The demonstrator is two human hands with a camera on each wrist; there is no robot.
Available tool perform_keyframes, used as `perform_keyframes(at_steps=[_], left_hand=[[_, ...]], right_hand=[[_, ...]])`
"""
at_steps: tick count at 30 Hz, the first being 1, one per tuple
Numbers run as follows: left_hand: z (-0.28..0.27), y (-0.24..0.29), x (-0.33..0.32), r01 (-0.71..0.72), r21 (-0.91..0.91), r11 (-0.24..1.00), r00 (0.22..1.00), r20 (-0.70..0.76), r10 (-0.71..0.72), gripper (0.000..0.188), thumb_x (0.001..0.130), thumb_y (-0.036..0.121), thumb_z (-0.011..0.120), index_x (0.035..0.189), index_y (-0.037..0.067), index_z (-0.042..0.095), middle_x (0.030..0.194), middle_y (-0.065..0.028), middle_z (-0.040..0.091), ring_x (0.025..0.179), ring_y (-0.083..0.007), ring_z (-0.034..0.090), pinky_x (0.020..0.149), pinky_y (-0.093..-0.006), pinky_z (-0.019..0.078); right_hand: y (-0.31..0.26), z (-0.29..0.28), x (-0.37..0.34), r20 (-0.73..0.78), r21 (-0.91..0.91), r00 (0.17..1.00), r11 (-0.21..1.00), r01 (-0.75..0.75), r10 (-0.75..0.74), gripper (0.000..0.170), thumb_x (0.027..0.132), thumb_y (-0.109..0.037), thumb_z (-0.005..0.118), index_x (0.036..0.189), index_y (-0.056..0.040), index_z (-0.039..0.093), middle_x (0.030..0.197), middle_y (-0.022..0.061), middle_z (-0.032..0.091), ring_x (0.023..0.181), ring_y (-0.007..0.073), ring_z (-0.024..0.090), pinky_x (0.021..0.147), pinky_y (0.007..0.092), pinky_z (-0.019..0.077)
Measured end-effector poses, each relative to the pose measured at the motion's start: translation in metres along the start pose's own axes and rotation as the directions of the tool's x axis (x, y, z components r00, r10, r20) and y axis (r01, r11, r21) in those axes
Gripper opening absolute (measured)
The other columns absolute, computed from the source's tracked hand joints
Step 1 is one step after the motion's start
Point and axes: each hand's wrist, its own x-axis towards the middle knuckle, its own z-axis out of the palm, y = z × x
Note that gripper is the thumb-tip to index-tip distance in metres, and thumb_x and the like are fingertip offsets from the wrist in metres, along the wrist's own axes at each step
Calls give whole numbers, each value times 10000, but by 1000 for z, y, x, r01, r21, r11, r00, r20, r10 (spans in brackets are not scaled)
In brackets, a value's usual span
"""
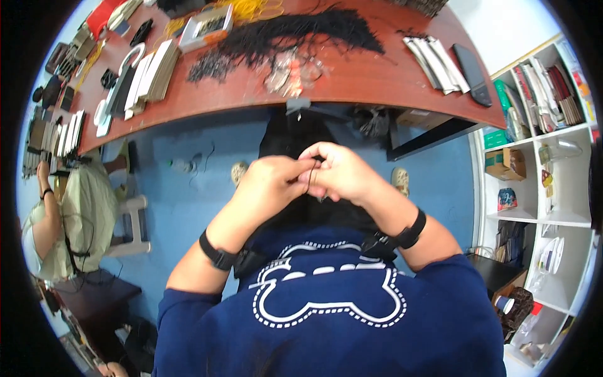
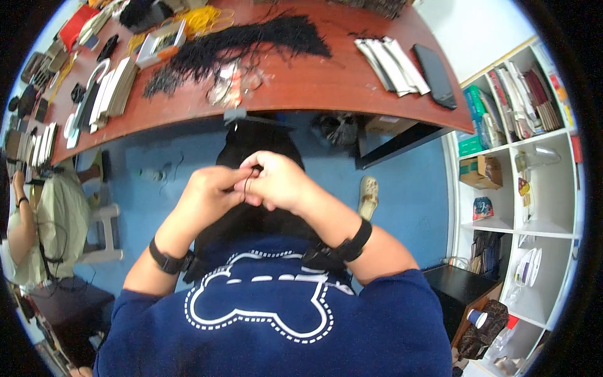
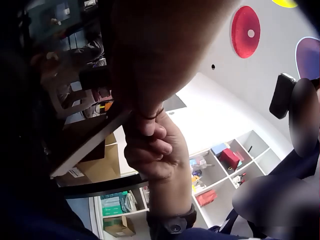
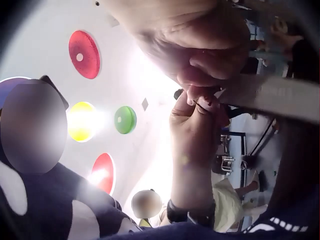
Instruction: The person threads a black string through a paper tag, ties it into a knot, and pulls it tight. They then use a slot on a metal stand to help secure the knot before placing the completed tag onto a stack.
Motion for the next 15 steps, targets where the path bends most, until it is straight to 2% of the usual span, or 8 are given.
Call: perform_keyframes(at_steps=[3,6,8,9,10,11,12,15], left_hand=[[2,-6,-6,-91,182,979,995,-18,96,181,634,38,660,812,69,655,625,-99,582,574,-264,577,525,-345,463],[4,-11,-9,-99,171,980,989,-88,116,101,681,58,663,781,69,653,619,-98,577,568,-256,572,517,-330,456],[7,-11,-10,-4,104,995,995,-97,14,58,767,103,649,791,54,628,639,-71,599,532,-196,558,502,-296,445],[11,-12,-11,228,-286,931,964,-70,-258,76,798,121,633,808,49,611,660,-56,603,530,-159,545,501,-274,440],[12,-12,-12,413,-617,670,873,58,-485,99,828,139,617,825,43,595,681,-41,607,529,-122,532,500,-252,434],[9,-11,-10,437,-730,526,854,153,-497,117,879,158,552,863,43,564,666,-9,564,530,-78,485,510,-222,421],[9,-15,-10,438,-728,528,853,151,-500,117,879,158,552,863,43,564,666,-9,564,530,-78,485,510,-222,421],[9,-20,-8,447,-869,211,785,269,-558,153,916,175,468,868,41,525,556,12,447,491,-84,427,506,-216,394]], right_hand=[[0,0,2,55,-61,996,996,-68,71,231,770,-128,665,937,15,593,623,47,562,467,58,483,353,177,325],[-4,-4,-1,29,-102,985,980,-168,172,279,800,-248,657,886,11,597,641,68,592,416,63,461,348,179,322],[2,-11,3,39,-18,994,995,-101,102,380,847,-375,576,882,3,596,750,99,632,445,82,501,365,180,349],[2,-11,3,34,61,994,993,-106,104,387,850,-381,569,888,3,594,775,100,633,500,95,533,410,188,388],[2,-10,3,29,139,994,984,-111,108,395,853,-387,563,895,4,593,801,102,633,556,107,565,456,195,426],[1,-9,2,33,140,994,984,-112,108,395,853,-387,563,895,4,593,801,102,633,556,107,565,456,195,426],[-1,-8,2,14,123,995,987,-103,102,369,852,-359,572,904,5,590,815,100,632,617,118,580,515,211,451],[-1,-9,3,46,37,998,999,-36,34,307,843,-290,598,916,8,582,830,96,630,700,129,595,604,232,475]])
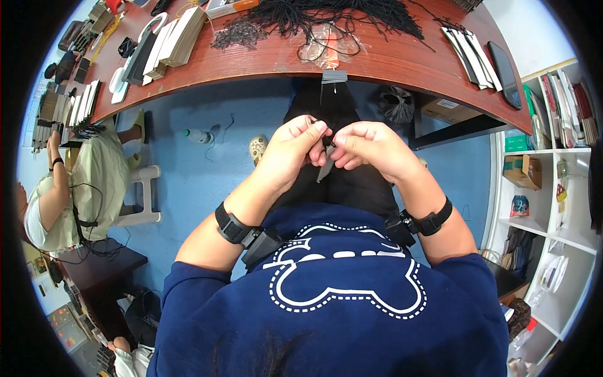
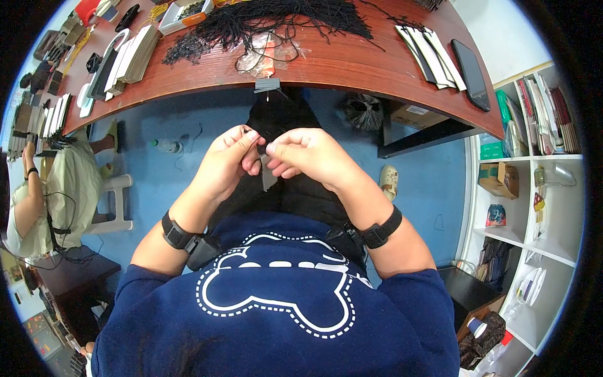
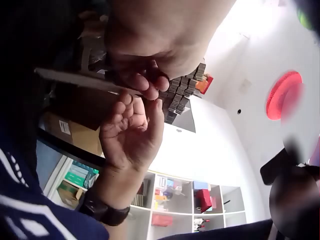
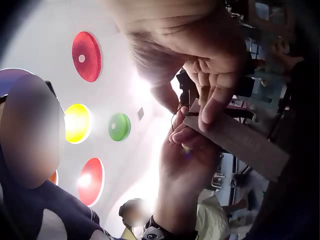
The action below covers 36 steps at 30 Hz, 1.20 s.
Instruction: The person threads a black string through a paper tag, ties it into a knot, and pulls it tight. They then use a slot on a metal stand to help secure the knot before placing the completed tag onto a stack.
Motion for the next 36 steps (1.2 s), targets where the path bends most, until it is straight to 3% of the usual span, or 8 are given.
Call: perform_keyframes(at_steps=[5,9,17,19,23,29,33,36], left_hand=[[8,8,-4,0,-134,991,998,60,8,143,912,176,476,868,50,524,568,7,470,488,-79,439,488,-208,386],[-1,24,-5,-251,330,910,948,-104,299,169,906,184,487,832,48,555,711,-11,554,474,-46,407,445,-175,298],[-31,83,14,-315,335,888,897,-200,394,194,883,194,536,986,37,585,797,-23,607,594,-94,531,540,-198,402],[-59,123,27,-491,823,286,464,-31,886,221,867,173,545,1020,20,591,836,-69,639,674,-130,591,643,-231,461],[-130,188,43,298,945,-134,382,11,924,344,788,237,612,1058,27,591,917,-191,633,829,-279,629,748,-354,472],[-146,189,49,397,910,-119,568,-142,811,399,764,269,633,1084,35,582,906,-212,616,859,-334,600,758,-381,462],[-146,188,43,362,928,-82,384,-68,921,414,779,268,631,1131,62,559,888,-166,629,824,-318,607,727,-387,465],[-101,165,24,-150,975,162,377,-95,921,310,778,160,636,1052,21,590,896,-148,635,799,-242,619,707,-323,479]], right_hand=[[42,4,18,146,-500,902,756,422,-407,339,681,-210,721,899,-11,554,778,62,526,688,134,510,608,244,440],[30,6,3,92,-301,996,954,15,13,210,790,-174,558,925,-14,541,805,103,552,750,164,541,658,298,446],[-55,-27,-48,2,-874,819,397,281,-574,312,758,-231,642,976,-18,572,864,150,585,769,269,582,708,330,465],[-97,-55,-53,-245,-910,729,410,53,-639,313,779,-246,625,975,-9,565,892,145,575,794,256,571,730,332,451],[-153,-152,-49,-267,-951,522,135,-278,-810,331,821,-295,564,959,6,577,870,200,559,841,359,543,751,384,425],[-124,-174,-42,-331,-801,485,-31,-598,-810,499,727,-330,652,1124,-52,536,1096,156,510,1053,321,484,854,434,403],[-103,-142,-34,-131,-956,398,10,-293,-908,329,744,-218,632,1026,-61,565,1055,136,527,1007,309,494,882,399,379],[-91,-93,-33,-110,-972,418,185,143,-902,168,771,-133,597,914,-45,594,903,114,565,865,247,546,774,333,427]])
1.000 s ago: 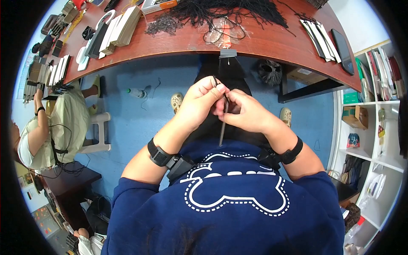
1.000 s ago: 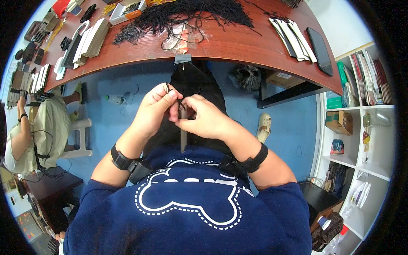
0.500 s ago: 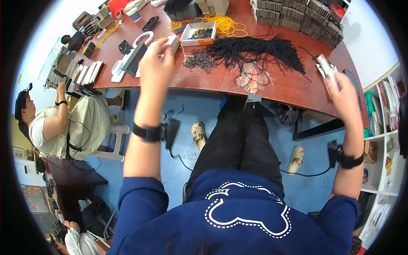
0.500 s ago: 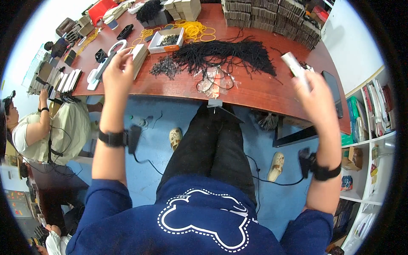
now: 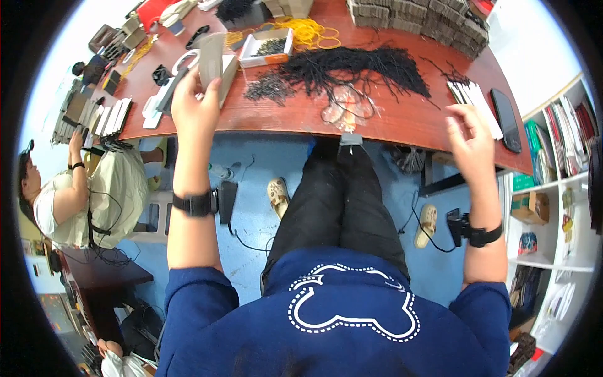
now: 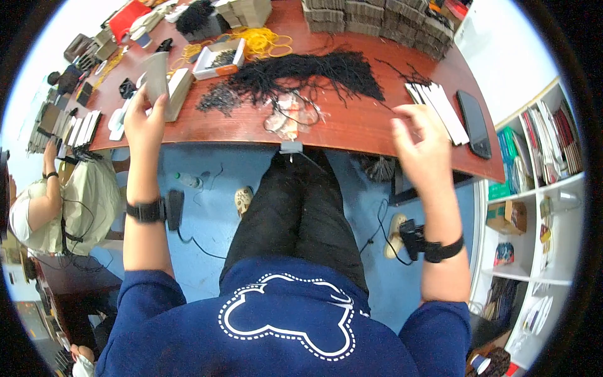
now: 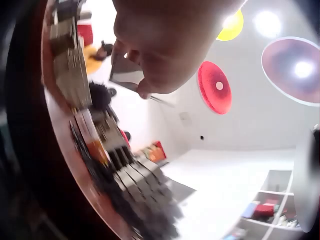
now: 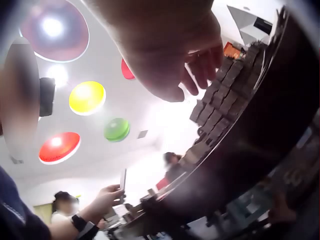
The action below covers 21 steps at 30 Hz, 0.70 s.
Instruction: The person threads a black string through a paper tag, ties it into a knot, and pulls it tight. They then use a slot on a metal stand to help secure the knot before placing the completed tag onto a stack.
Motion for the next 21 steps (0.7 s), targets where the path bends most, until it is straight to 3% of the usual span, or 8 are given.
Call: perform_keyframes(at_steps=[1,3,6,9,11,15,16,21], left_hand=[[5,18,-23,140,-238,961,986,119,-115,277,778,153,641,1018,18,605,872,-120,638,771,-202,614,686,-301,476],[29,24,-70,-86,-279,957,960,233,154,197,766,122,654,929,17,618,806,-76,612,712,-152,572,649,-268,459],[47,48,-131,121,-237,964,836,547,30,121,748,72,655,834,9,597,768,-93,576,723,-187,572,652,-273,457],[50,73,-129,382,-585,716,900,412,-144,228,761,-12,622,963,1,516,853,-71,615,798,-123,591,711,-242,460],[33,63,-81,252,-644,722,960,262,-101,334,774,-11,610,1062,7,443,826,-54,621,754,-96,582,656,-217,461],[-3,-21,30,240,0,971,958,165,-236,259,831,178,594,992,-12,523,722,-72,619,568,-98,536,518,-240,430],[-11,-11,43,387,108,916,899,176,-401,244,830,207,595,954,1,551,730,-67,621,606,-97,547,526,-246,434],[-10,-78,83,278,478,833,867,249,-432,306,701,265,577,887,32,649,850,-186,646,825,-285,627,770,-335,466]], right_hand=[[-15,8,-9,45,214,998,975,-61,53,127,777,-111,590,882,-39,601,841,103,574,805,220,558,728,304,439],[-33,30,-26,96,278,989,957,84,-115,102,779,-87,593,868,-39,609,773,62,576,706,169,554,638,261,434],[-61,64,-49,253,440,967,889,-128,14,131,772,-76,607,898,-42,612,721,23,541,581,104,481,540,227,397],[-76,79,-59,322,526,940,803,-279,116,173,768,-63,612,939,-45,607,713,8,508,525,59,413,491,196,358],[-78,81,-61,304,531,948,810,-250,94,169,782,-58,601,950,-40,608,725,3,511,535,47,410,495,190,356],[-75,82,-66,417,593,895,698,-401,159,173,805,-56,586,973,-21,609,771,-6,529,580,25,406,527,177,364],[-74,82,-68,416,591,896,703,-396,155,175,805,-56,587,976,-22,609,772,-6,527,581,25,405,529,176,364],[-71,84,-78,437,629,881,639,-443,181,173,813,-53,580,982,-23,606,779,-18,526,606,22,420,558,169,373]])
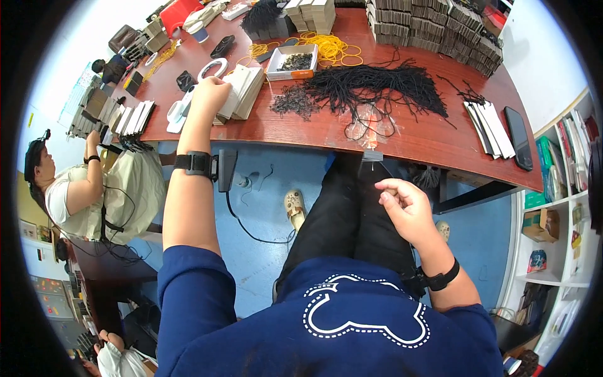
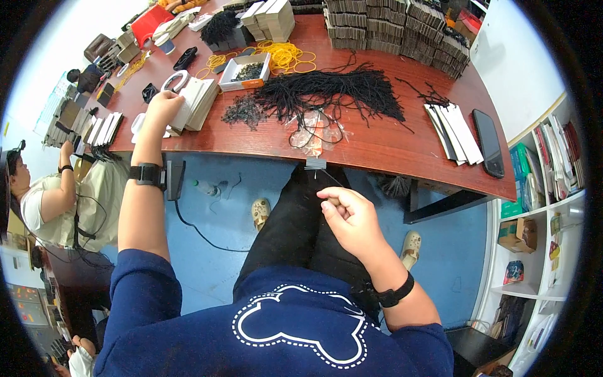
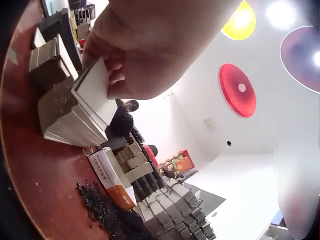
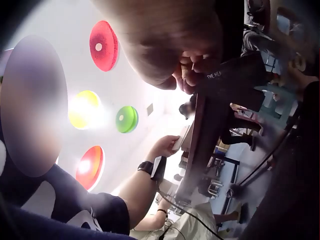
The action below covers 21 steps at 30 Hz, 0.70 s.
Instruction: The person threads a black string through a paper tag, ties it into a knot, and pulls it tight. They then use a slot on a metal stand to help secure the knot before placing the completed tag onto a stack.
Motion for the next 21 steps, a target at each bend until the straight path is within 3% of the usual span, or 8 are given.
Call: perform_keyframes(at_steps=[5,8,11,12,14,16,18,21], left_hand=[[1,1,-8,-45,78,996,991,-121,54,276,709,277,576,801,33,667,784,-189,643,790,-300,628,753,-348,470],[-4,11,-24,-41,-268,963,987,-159,-2,247,789,254,597,864,24,645,737,-91,646,677,-178,605,667,-296,467],[-3,49,-91,-116,-705,700,968,79,240,145,841,180,580,880,43,606,716,9,581,654,-89,534,628,-222,441],[7,63,-124,-74,-777,626,936,164,313,112,842,156,587,872,48,596,714,26,564,656,-72,522,626,-204,435],[42,72,-178,-262,-738,622,786,212,581,111,818,130,618,860,32,587,718,23,560,675,-49,518,627,-193,434],[74,81,-225,-133,-770,624,694,377,613,89,827,100,616,865,35,569,729,39,546,681,-31,489,606,-193,417],[94,87,-247,-78,-692,717,713,464,526,87,830,79,606,885,20,572,746,28,559,691,-36,498,627,-200,429],[121,89,-253,-24,-754,657,779,398,485,91,837,68,592,906,11,576,753,18,567,683,-39,497,625,-198,427]], right_hand=[[5,-4,-2,17,63,999,997,-36,35,168,826,-51,563,989,-26,599,778,-26,536,630,18,445,580,167,385],[-1,-7,-1,33,114,994,988,-104,101,166,833,-59,559,992,-25,595,771,-23,548,641,17,462,590,169,395],[-2,-6,-1,44,151,992,981,-121,116,141,840,-74,559,965,-26,604,769,-19,565,654,23,492,588,173,411],[1,-4,0,46,130,995,987,-90,85,133,841,-77,559,955,-27,608,773,-20,567,655,24,497,584,174,414],[10,5,3,8,139,1000,990,-22,21,164,832,-94,581,974,-16,607,755,-21,547,621,19,464,563,172,398],[10,9,4,-8,86,1000,996,-24,25,196,823,-108,597,993,-10,604,741,-25,531,594,19,437,543,172,383],[27,18,9,-129,21,990,997,68,-65,175,817,-129,605,922,10,618,687,2,529,559,45,424,507,205,371],[33,16,14,-129,-40,991,999,14,-19,163,815,-135,604,861,21,617,689,43,550,556,65,442,502,228,375]])
